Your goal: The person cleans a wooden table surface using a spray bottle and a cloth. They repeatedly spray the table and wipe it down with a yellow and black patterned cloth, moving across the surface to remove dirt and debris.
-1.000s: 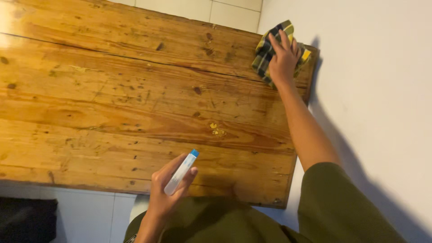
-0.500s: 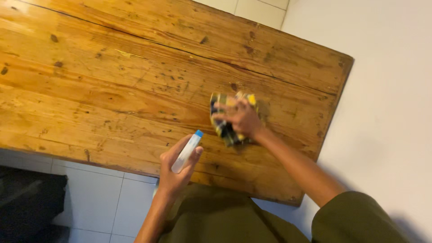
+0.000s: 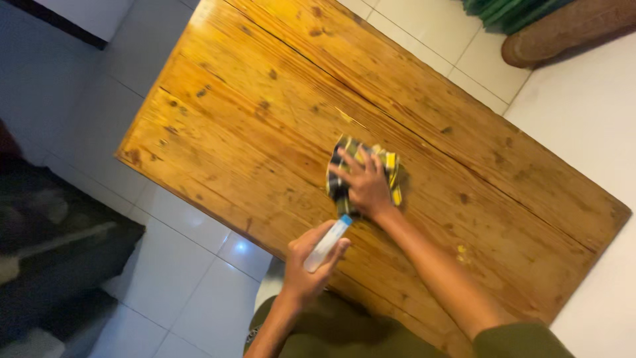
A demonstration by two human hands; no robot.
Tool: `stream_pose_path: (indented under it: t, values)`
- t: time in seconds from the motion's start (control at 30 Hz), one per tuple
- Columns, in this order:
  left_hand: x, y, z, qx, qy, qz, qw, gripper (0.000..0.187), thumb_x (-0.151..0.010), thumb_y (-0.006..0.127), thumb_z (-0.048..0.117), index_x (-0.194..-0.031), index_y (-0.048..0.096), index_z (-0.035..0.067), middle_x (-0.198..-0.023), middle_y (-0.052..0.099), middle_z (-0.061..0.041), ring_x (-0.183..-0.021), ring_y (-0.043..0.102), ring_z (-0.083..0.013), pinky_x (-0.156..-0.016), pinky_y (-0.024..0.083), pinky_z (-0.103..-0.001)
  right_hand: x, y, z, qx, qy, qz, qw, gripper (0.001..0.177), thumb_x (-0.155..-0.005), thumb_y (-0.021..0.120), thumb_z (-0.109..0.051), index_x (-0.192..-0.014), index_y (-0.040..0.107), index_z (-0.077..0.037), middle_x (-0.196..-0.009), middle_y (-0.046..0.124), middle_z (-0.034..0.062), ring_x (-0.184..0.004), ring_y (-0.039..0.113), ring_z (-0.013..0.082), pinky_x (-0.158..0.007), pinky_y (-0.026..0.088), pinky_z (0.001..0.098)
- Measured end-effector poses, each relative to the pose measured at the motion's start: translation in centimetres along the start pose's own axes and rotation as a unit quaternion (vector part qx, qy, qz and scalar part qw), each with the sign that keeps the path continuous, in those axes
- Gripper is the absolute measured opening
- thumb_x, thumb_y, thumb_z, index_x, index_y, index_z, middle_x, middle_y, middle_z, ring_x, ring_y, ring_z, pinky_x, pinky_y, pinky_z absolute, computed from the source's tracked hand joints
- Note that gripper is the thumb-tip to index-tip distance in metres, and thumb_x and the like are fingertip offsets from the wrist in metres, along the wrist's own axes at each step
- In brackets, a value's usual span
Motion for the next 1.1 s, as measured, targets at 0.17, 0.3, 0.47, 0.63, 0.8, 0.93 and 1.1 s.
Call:
stream_pose_path:
  t: [0.17, 0.3, 0.47, 0.63, 0.8, 0.93, 1.1]
  values:
    - [-6.6, -6.5, 0.7, 0.010, 0.048, -0.001, 0.999, 0.037, -0.090, 0.078, 0.024, -0.117, 0.070, 0.000, -0.090, 0.073, -0.014, -0.077, 0.072, -0.0239, -0.070, 0.055, -0.034, -3.1, 0.9, -2.8, -0.039, -0.070, -0.026, 0.996, 0.054, -0.083, 0.063, -0.019, -0.136, 0.064, -0.028, -0.157, 0.045, 0.0018, -0.141, 0.039, 0.0387, -0.113, 0.026, 0.0615]
    - [-9.4, -12.6, -0.3, -0.013, 0.034, 0.028, 0.999, 0.036, -0.089, 0.080, 0.026, -0.115, 0.072, 0.002, -0.087, 0.073, -0.013, -0.076, 0.071, -0.0247, -0.070, 0.055, -0.033, -11.1, 1.0, 3.9, 0.081, 0.098, 0.077, 0.989, 0.066, -0.085, 0.049, 0.002, -0.142, 0.065, -0.027, -0.161, 0.049, 0.0039, -0.142, 0.041, 0.0424, -0.122, 0.026, 0.0582]
    - [-10.0, -18.1, -1.4, -0.039, 0.118, 0.116, 0.985, 0.038, -0.095, 0.076, 0.028, -0.119, 0.070, -0.001, -0.093, 0.073, -0.015, -0.082, 0.071, -0.0268, -0.075, 0.055, -0.033, -25.6, 1.9, 6.5, 0.076, 0.168, 0.178, 0.967, 0.061, -0.086, 0.051, 0.002, -0.141, 0.067, -0.018, -0.156, 0.054, 0.0112, -0.138, 0.043, 0.0466, -0.116, 0.025, 0.0584]
    - [-5.1, -22.9, -3.1, 0.038, 0.074, 0.282, 0.956, 0.043, -0.103, 0.065, 0.035, -0.116, 0.068, -0.005, -0.086, 0.070, -0.012, -0.078, 0.071, -0.0244, -0.072, 0.057, -0.034, -35.3, 9.2, -7.8, -0.002, 0.004, 0.134, 0.991, 0.061, -0.082, 0.054, 0.000, -0.140, 0.067, -0.015, -0.156, 0.053, 0.0132, -0.137, 0.043, 0.0476, -0.119, 0.027, 0.0569]
    - [0.7, -25.4, -5.0, -0.019, 0.024, 0.413, 0.910, 0.048, -0.106, 0.059, 0.041, -0.110, 0.068, -0.006, -0.089, 0.073, -0.009, -0.084, 0.073, -0.0196, -0.089, 0.060, -0.036, -31.3, 17.5, -29.6, -0.083, -0.198, 0.032, 0.976, 0.060, -0.080, 0.063, -0.001, -0.134, 0.068, -0.026, -0.154, 0.054, 0.0032, -0.143, 0.043, 0.0415, -0.120, 0.028, 0.0558]
    - [7.1, -27.4, -6.5, -0.018, -0.002, 0.504, 0.863, 0.048, -0.109, 0.057, 0.040, -0.101, 0.068, -0.005, -0.087, 0.070, -0.008, -0.091, 0.069, -0.0202, -0.105, 0.052, -0.039, -23.0, 16.7, -33.8, -0.097, -0.239, 0.009, 0.966, 0.048, -0.092, 0.060, -0.008, -0.137, 0.066, -0.024, -0.155, 0.052, 0.0012, -0.142, 0.046, 0.0351, -0.120, 0.031, 0.0526]
    - [13.0, -25.4, -6.9, -0.062, -0.022, 0.497, 0.865, 0.046, -0.109, 0.058, 0.039, -0.099, 0.067, -0.005, -0.088, 0.069, -0.008, -0.088, 0.064, -0.0178, -0.089, 0.051, -0.033, -13.0, 11.7, -25.7, -0.061, -0.189, 0.008, 0.980, 0.053, -0.089, 0.061, -0.006, -0.138, 0.067, -0.025, -0.157, 0.052, 0.0000, -0.138, 0.047, 0.0346, -0.117, 0.033, 0.0493]
Point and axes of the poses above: each hand's wrist, its own x-axis away from the middle knuckle, its own y-axis out of the palm, z = x × y, the point moved 7 cm from there along -x, towards the middle knuckle
